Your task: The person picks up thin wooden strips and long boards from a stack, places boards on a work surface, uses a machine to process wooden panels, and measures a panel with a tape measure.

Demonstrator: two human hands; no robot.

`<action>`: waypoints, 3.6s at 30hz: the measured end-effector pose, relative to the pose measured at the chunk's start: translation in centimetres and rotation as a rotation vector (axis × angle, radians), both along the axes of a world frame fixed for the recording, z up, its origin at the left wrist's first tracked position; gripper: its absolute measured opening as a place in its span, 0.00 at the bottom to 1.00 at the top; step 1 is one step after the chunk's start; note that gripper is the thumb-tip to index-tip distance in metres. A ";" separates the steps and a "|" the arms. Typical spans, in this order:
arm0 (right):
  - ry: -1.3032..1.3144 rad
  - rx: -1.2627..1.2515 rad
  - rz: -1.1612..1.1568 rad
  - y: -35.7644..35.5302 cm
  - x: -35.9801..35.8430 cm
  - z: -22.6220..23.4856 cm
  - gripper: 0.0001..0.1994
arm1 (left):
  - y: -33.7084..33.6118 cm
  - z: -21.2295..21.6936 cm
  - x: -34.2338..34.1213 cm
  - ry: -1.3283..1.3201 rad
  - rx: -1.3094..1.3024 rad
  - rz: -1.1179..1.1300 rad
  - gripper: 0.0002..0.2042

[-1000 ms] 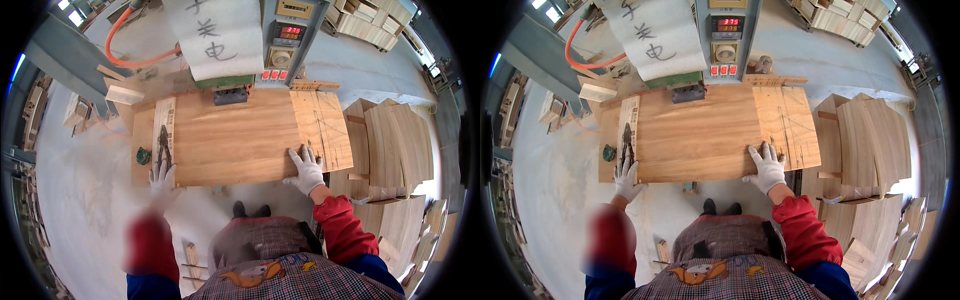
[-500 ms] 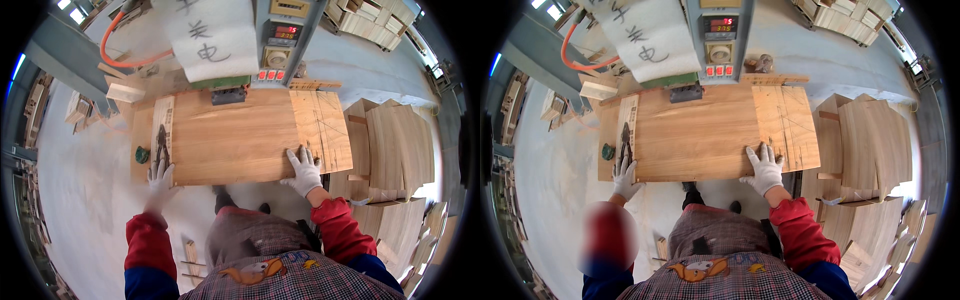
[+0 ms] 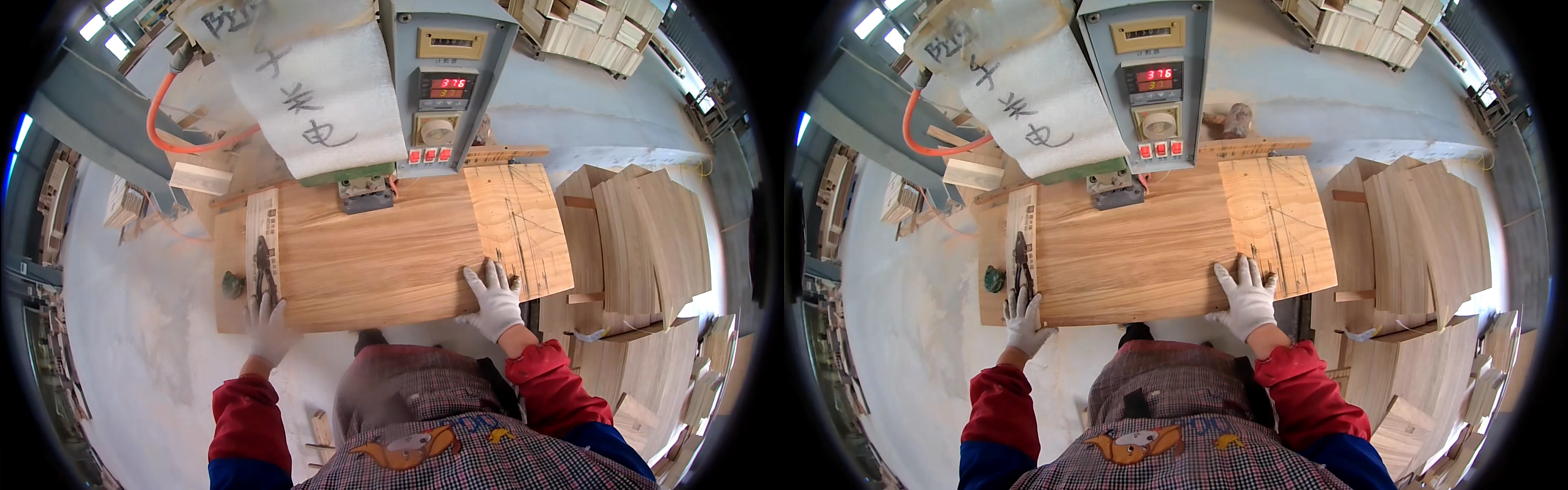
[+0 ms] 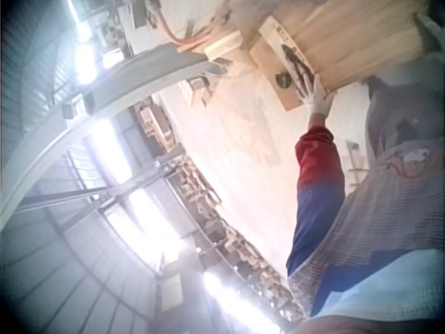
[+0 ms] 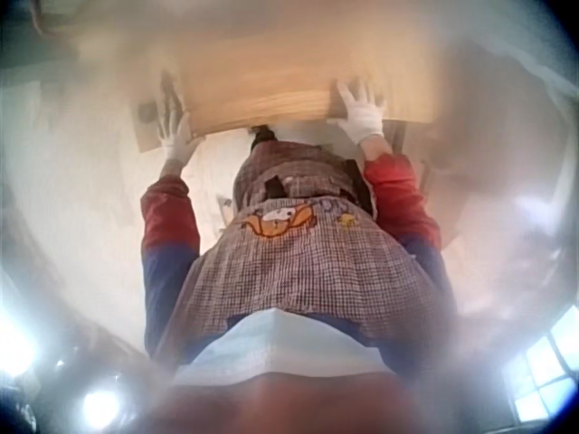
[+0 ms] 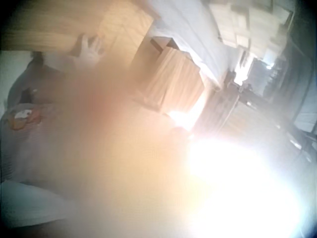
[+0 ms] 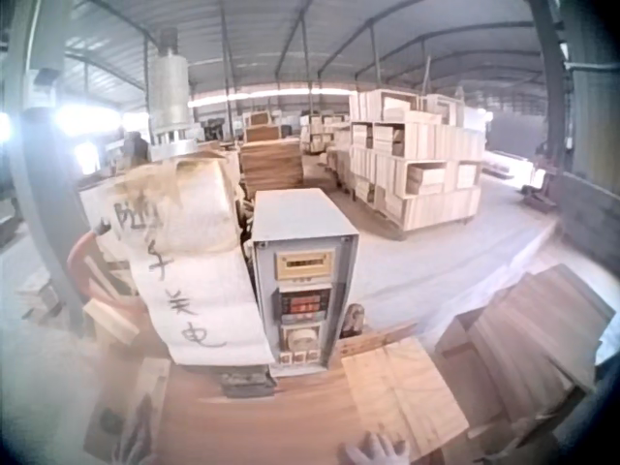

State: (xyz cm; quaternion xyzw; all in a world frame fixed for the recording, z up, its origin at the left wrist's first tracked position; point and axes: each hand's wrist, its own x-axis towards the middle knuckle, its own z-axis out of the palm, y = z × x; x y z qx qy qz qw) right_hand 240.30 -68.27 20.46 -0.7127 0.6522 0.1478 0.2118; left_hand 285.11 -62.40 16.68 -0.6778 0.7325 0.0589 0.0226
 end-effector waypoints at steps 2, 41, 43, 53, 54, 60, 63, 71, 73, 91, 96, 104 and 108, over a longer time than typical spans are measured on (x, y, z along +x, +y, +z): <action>0.011 0.012 0.005 -0.1 0.2 0.0 0.49 | 0.1 -0.1 0.2 0.006 -0.010 -0.004 0.39; -0.060 -0.047 0.012 0.4 -0.2 -0.3 0.49 | -0.1 0.4 -0.4 0.007 0.052 0.055 0.42; -0.063 -0.049 0.010 0.4 -0.3 -0.4 0.49 | -0.1 0.1 -0.3 0.024 0.056 0.061 0.42; -0.064 -0.035 0.015 0.4 -0.3 -0.1 0.49 | 0.4 -1.1 1.2 0.047 -0.011 0.005 0.42; -0.061 -0.033 0.015 0.4 -0.3 -0.1 0.49 | 0.5 -1.1 1.3 0.034 -0.023 -0.010 0.41; -0.066 -0.032 -0.006 0.5 -0.3 0.1 0.48 | 0.1 -1.2 1.4 0.037 -0.027 -0.020 0.40; -0.072 -0.044 -0.011 0.6 -0.2 0.1 0.48 | 0.2 -1.4 1.5 -0.020 0.001 -0.024 0.44; -0.034 -0.085 -0.029 1.5 0.4 0.5 0.46 | 0.1 -1.2 1.5 0.014 0.054 0.007 0.47; -0.022 -0.094 -0.025 2.3 0.4 -0.2 0.44 | 0.2 -1.8 2.1 0.001 0.042 0.007 0.47; -0.724 -0.386 -0.917 1.8 0.3 -7.2 0.33 | 0.1 -1.1 1.5 0.068 0.077 0.038 0.37; -0.937 -0.222 -1.007 0.1 -0.7 -6.6 0.30 | -0.2 -0.4 1.1 0.093 0.100 0.055 0.37; -0.781 -0.245 -1.195 3.5 -4.8 -6.5 0.24 | -0.6 -0.4 1.5 0.171 0.077 0.063 0.35; -1.197 -0.143 -1.414 10.9 -8.1 -2.5 0.19 | -0.7 0.1 0.0 0.114 0.015 0.036 0.35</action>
